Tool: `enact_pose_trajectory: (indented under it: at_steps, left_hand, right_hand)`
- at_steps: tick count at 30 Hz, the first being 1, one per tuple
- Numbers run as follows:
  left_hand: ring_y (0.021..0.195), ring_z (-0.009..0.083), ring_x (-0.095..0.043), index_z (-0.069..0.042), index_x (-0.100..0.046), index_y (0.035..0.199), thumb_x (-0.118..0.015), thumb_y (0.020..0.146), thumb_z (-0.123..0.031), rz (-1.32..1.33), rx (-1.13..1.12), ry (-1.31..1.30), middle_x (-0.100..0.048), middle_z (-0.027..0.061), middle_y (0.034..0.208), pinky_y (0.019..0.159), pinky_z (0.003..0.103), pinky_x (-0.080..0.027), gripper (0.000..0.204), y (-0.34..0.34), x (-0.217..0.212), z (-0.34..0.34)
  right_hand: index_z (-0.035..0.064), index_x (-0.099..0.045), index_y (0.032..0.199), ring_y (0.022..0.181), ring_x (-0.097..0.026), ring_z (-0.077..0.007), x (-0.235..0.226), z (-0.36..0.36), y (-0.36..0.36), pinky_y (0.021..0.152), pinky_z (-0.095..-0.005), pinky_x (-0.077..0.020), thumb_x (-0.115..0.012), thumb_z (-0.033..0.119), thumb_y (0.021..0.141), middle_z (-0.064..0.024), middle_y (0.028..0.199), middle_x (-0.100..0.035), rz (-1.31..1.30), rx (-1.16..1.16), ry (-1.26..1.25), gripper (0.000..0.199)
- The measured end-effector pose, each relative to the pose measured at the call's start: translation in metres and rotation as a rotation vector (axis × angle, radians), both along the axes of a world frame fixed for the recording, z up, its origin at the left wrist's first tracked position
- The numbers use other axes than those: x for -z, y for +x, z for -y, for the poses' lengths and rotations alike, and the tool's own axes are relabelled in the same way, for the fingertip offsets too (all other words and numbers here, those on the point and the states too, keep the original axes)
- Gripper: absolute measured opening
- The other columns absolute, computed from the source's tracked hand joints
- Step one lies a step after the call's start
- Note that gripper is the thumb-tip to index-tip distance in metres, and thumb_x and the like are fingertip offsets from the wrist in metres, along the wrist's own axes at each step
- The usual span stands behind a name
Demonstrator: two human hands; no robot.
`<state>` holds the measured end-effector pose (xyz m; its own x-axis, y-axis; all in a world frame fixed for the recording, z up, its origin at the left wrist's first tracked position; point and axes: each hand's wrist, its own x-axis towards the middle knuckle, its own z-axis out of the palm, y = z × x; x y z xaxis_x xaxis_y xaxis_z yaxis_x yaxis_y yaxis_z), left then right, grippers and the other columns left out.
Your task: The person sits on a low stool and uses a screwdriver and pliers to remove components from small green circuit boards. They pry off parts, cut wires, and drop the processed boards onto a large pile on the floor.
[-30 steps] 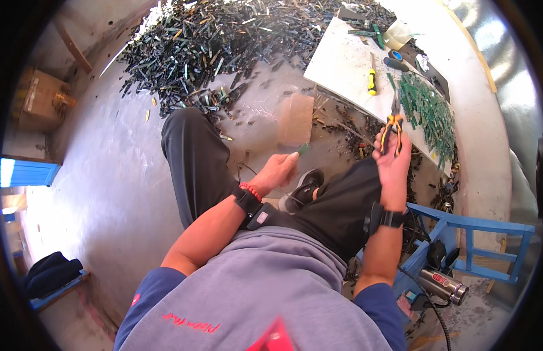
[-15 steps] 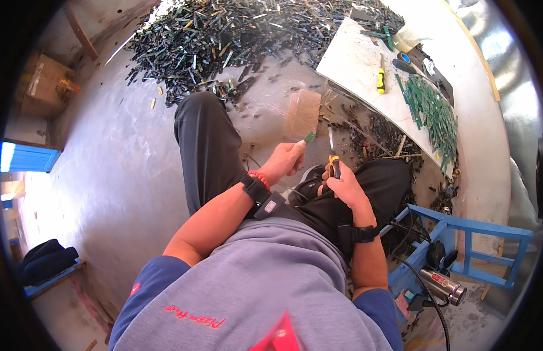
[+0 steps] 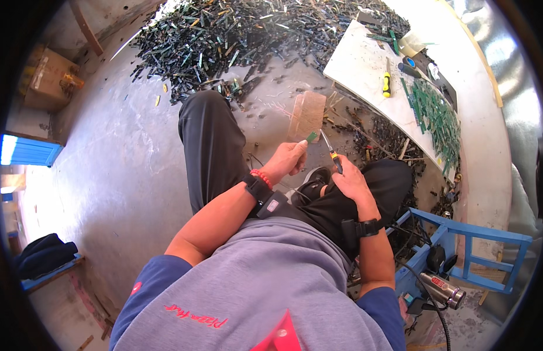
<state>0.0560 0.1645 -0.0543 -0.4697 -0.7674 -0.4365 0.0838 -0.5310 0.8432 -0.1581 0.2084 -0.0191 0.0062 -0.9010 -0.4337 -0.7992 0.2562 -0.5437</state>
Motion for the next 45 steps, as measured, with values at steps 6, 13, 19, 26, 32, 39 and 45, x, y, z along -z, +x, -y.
enact_pose_trajectory:
  at_steps: [6, 13, 19, 26, 32, 39, 45]
  left_hand:
    - [0.044, 0.0100, -0.044, -0.006, -0.052, 0.065, -0.042, 0.099, -0.038, 0.032, 0.024, 0.022, -0.049, 0.0029, 0.056, 0.042, 0.024, -0.033, 0.048, -0.001, 0.005, 0.000]
    - [0.044, 0.0104, -0.044, -0.006, -0.052, 0.065, -0.042, 0.099, -0.039, 0.023, 0.026, 0.043, -0.050, 0.0032, 0.056, 0.042, 0.024, -0.033, 0.048, -0.001, 0.005, 0.000]
    - [0.044, 0.0105, -0.044, -0.006, -0.052, 0.065, -0.042, 0.099, -0.039, 0.039, 0.043, 0.036, -0.050, 0.0032, 0.056, 0.042, 0.024, -0.033, 0.048, -0.002, 0.009, 0.000]
    - [0.044, 0.0102, -0.044, -0.006, -0.053, 0.066, -0.043, 0.098, -0.039, 0.051, 0.040, 0.036, -0.050, 0.0035, 0.056, 0.042, 0.024, -0.033, 0.047, -0.002, 0.007, -0.001]
    - [0.044, 0.0101, -0.044, -0.006, -0.052, 0.066, -0.043, 0.098, -0.038, 0.030, 0.036, 0.053, -0.050, 0.0033, 0.056, 0.041, 0.024, -0.033, 0.047, -0.002, 0.008, -0.001]
    - [0.043, 0.0097, -0.043, -0.006, -0.051, 0.064, -0.042, 0.099, -0.037, 0.038, 0.043, 0.028, -0.049, 0.0029, 0.055, 0.041, 0.024, -0.032, 0.048, -0.002, 0.007, -0.001]
    - [0.043, 0.0099, -0.043, -0.005, -0.052, 0.065, -0.042, 0.099, -0.038, 0.048, 0.044, 0.029, -0.049, 0.0030, 0.055, 0.041, 0.024, -0.033, 0.048, -0.003, 0.003, -0.001]
  right_hand:
    - [0.0062, -0.045, 0.127, 0.108, -0.053, -0.0367, -0.007, 0.003, -0.002, 0.091, -0.0424, -0.0427, -0.050, 0.017, 0.077, -0.0194, 0.112, -0.057, -0.084, -0.077, -0.003, 0.051]
    - [0.0064, -0.045, 0.128, 0.110, -0.053, -0.0357, -0.001, 0.003, -0.006, 0.092, -0.0417, -0.0422, -0.050, 0.017, 0.078, -0.0185, 0.114, -0.057, -0.116, -0.115, -0.032, 0.051]
    - [0.0069, -0.045, 0.128, 0.108, -0.053, -0.0358, -0.001, 0.003, -0.006, 0.091, -0.0421, -0.0426, -0.050, 0.018, 0.078, -0.0184, 0.114, -0.057, -0.117, -0.127, -0.034, 0.051]
    - [0.0058, -0.047, 0.123, 0.107, -0.054, -0.0357, -0.002, 0.003, -0.006, 0.089, -0.0428, -0.0433, -0.052, 0.018, 0.078, -0.0179, 0.112, -0.057, -0.143, -0.135, -0.013, 0.046]
    - [0.0049, -0.048, 0.121, 0.106, -0.054, -0.0363, 0.001, 0.000, -0.006, 0.088, -0.0441, -0.0433, -0.053, 0.017, 0.078, -0.0181, 0.111, -0.057, -0.151, -0.139, -0.045, 0.044]
    - [0.0043, -0.047, 0.122, 0.107, -0.053, -0.0367, 0.001, -0.001, -0.007, 0.089, -0.0444, -0.0427, -0.052, 0.017, 0.079, -0.0184, 0.112, -0.056, -0.167, -0.095, -0.066, 0.045]
    - [0.0041, -0.047, 0.120, 0.107, -0.053, -0.0367, 0.000, -0.001, -0.005, 0.089, -0.0448, -0.0428, -0.052, 0.017, 0.079, -0.0184, 0.112, -0.056, -0.171, -0.104, -0.052, 0.043]
